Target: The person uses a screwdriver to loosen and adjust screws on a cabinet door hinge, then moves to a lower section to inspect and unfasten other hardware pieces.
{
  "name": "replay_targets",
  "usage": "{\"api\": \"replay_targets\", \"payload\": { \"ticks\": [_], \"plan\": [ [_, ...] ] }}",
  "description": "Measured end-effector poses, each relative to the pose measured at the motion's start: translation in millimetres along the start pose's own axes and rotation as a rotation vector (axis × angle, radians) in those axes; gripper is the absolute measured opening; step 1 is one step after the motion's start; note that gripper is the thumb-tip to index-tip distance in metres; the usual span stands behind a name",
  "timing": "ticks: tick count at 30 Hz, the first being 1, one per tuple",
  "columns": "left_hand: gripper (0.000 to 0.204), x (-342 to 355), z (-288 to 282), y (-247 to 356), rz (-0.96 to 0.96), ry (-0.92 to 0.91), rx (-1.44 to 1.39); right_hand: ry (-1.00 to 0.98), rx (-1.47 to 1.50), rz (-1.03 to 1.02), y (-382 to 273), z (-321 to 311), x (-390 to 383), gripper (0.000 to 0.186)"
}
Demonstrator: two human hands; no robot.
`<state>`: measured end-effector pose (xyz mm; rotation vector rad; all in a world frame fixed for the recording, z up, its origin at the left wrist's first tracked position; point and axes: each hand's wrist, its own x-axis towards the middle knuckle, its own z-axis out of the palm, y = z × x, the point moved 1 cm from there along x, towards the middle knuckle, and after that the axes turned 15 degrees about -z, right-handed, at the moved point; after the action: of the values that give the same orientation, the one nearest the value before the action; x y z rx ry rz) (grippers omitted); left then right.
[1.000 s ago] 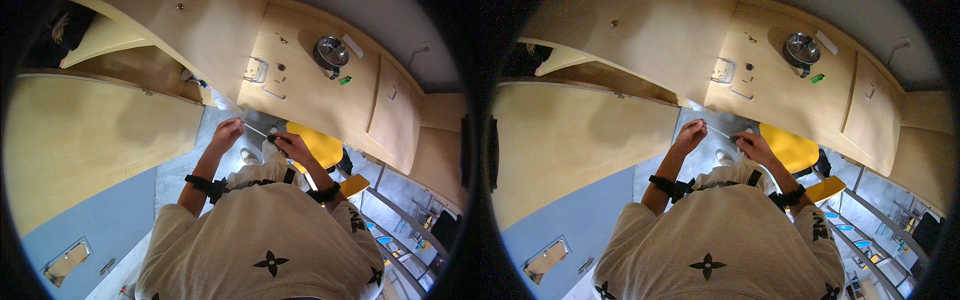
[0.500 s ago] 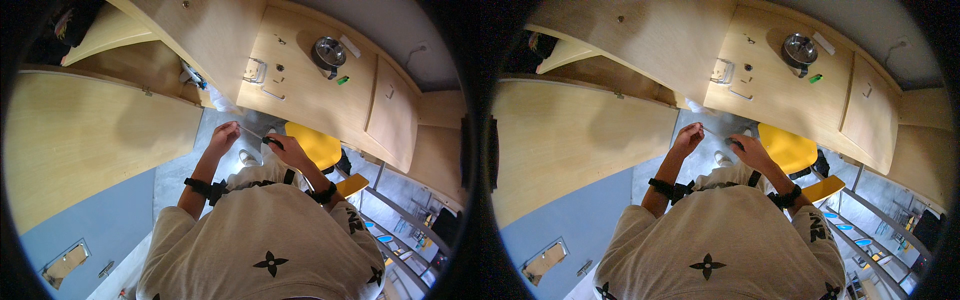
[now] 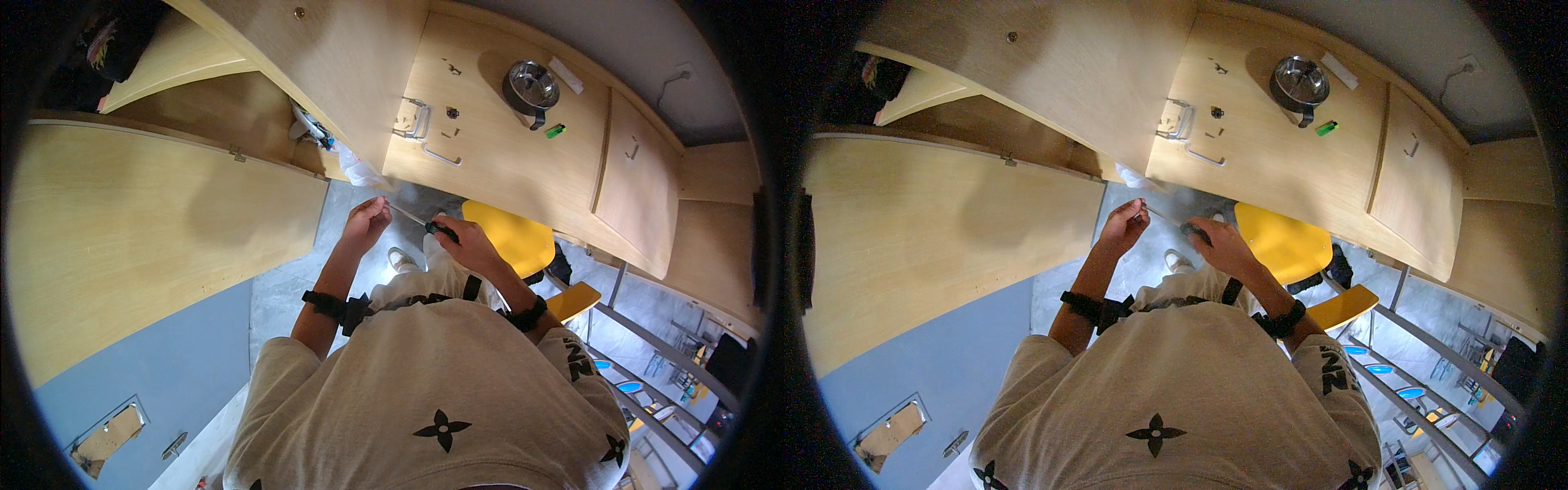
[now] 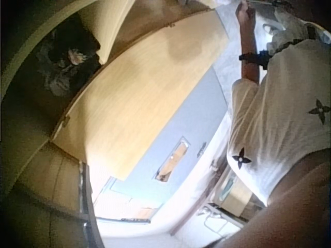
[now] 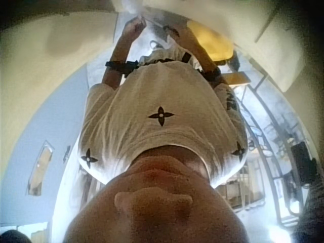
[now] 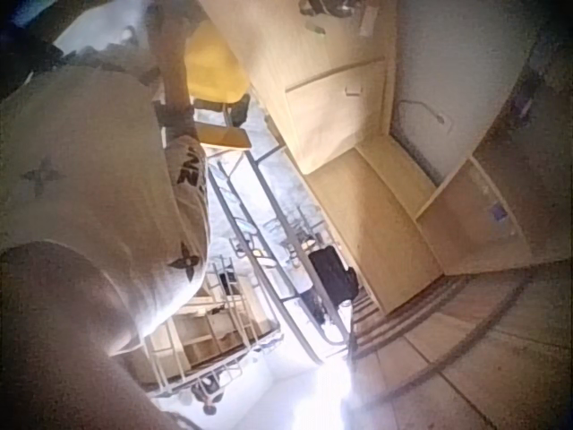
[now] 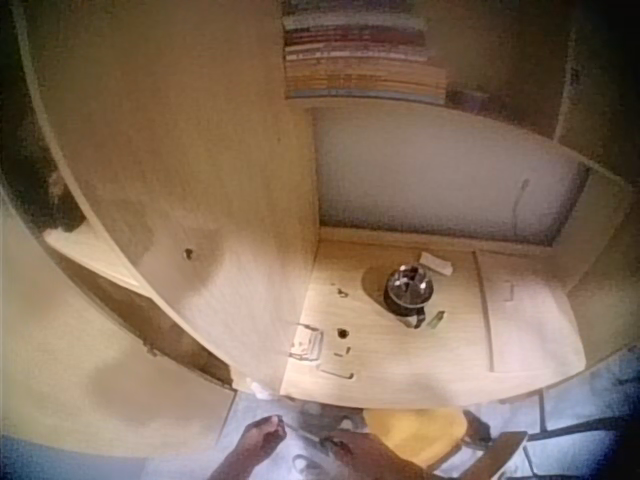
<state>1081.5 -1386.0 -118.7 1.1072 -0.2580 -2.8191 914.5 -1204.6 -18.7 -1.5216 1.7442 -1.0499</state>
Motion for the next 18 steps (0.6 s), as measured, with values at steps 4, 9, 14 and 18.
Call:
{"api": "replay_targets", "payload": {
  "ticks": [4,9,14,18],
  "plan": [
    [0.013,-2.2,1.6,0.1,-0.004,-0.002,0.024,-0.002,0.012,0.040,4.7,1.5,-1.8,0.027],
    [0.013,-4.5,3.9,1.0,-0.006,-0.030,0.014,-0.038,0.257,0.249,4.4,0.4,-1.1,0.030],
    [0.012,-7.9,9.8,1.1,0.018,0.030,0.073,-0.010,0.445,0.352,18.7,8.7,-6.2,0.029],
    [0.014,-6.5,1.6,0.3,0.003,-0.024,0.095,-0.007,0.426,0.318,15.7,7.7,-6.0,0.029]
  ]
}}
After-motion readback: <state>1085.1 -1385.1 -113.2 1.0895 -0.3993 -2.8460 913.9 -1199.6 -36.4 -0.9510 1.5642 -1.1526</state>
